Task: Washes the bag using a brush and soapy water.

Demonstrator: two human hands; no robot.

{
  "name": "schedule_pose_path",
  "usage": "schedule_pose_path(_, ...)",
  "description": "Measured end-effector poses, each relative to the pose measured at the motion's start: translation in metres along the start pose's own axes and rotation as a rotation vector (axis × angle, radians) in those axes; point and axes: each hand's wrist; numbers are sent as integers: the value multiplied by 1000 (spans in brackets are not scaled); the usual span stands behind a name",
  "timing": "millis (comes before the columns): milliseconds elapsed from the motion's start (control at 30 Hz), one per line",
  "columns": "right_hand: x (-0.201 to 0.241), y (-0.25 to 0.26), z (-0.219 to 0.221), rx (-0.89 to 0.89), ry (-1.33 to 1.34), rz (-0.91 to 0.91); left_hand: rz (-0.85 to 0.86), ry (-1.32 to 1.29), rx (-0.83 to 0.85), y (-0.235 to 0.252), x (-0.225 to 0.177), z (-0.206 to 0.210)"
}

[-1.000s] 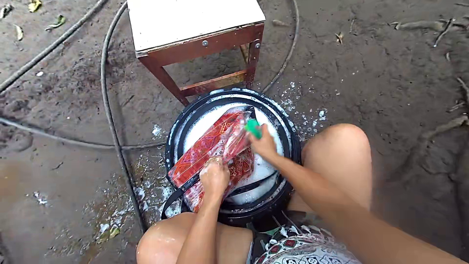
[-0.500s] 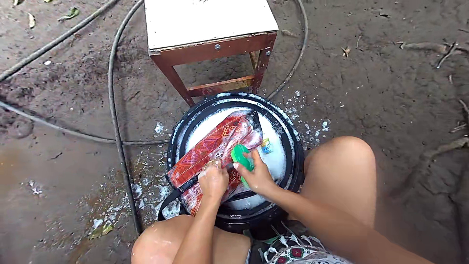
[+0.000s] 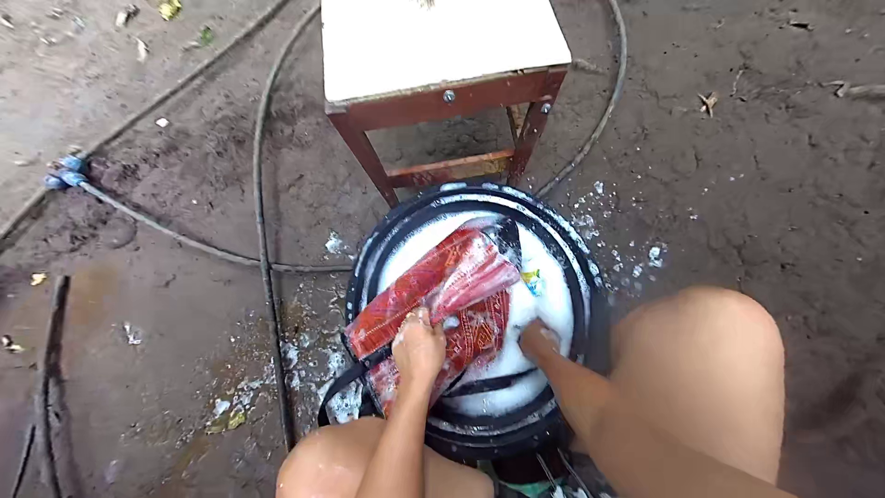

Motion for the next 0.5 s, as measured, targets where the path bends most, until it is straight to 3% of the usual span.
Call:
schedule_pose_path(133, 3, 20, 9, 94, 74, -51, -7, -33, 2, 4, 4, -2)
schedule_pose_path(167, 2, 25, 4, 96, 215, -25, -11, -42, 5, 5, 6, -2)
schedule_pose_path(233, -6, 27, -1, 1, 745, 32, -11, -56, 3, 7, 7, -2)
schedule_pose_path(267, -7, 17, -5, -66, 1034, -31, -6, -65, -7, 8, 7, -1)
schedule_pose_path(333, -2, -7, -22, -121, 1563, -395, -6, -88, -18, 10, 6, -2)
schedule_pose_path(367, 4, -22, -41, -146, 1660, -555, -9, -94, -16, 10, 4, 0)
schedule_pose_path(433, 22, -56, -84, -380, 1433, -672, -10, -103, -20, 7, 1, 2)
schedule_pose_path(500, 36, -86, -112, -583, 801, -649, 11, -104, -22, 5, -2, 3)
Point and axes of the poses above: each hand's wrist, its own y-axis towards the middle knuckle, its own z-axis out of the palm, x = y × z, and after that the axes turned 11 degrees about -y, right-handed
